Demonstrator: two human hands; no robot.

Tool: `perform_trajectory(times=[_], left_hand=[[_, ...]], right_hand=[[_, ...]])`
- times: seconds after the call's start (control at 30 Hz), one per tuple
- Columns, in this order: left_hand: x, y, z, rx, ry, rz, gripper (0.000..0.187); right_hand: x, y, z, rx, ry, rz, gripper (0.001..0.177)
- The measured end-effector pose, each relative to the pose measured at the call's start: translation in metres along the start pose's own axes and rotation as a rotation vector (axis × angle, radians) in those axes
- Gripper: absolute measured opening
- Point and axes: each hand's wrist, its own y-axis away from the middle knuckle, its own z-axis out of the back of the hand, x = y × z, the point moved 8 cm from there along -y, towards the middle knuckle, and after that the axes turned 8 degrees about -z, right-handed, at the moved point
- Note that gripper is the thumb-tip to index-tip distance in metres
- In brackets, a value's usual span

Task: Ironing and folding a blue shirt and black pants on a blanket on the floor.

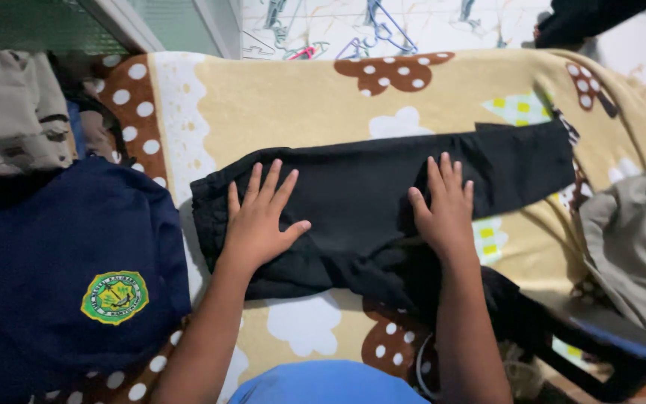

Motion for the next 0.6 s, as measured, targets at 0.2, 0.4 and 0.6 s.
perform_trajectory(times=[0.2,0.4,0.6], left_hand=[[-0.055,0.020,-0.013,-0.153,0.230,-0.255,0.066],[-0.149,0.035,-0.001,-0.151,0.419,-0.500,0.052],[-0.202,0.049,-0.015,-0.079,0.470,-0.679,0.049]], right_hand=[[0.018,0.075,0.056,-0.164,-0.400,-0.008,0.051],[0.000,0.159,0.093,-0.415,-0.517,-0.101,0.032],[-0.032,0.236,0.102,-0.676,-0.602,-0.250,0.033]])
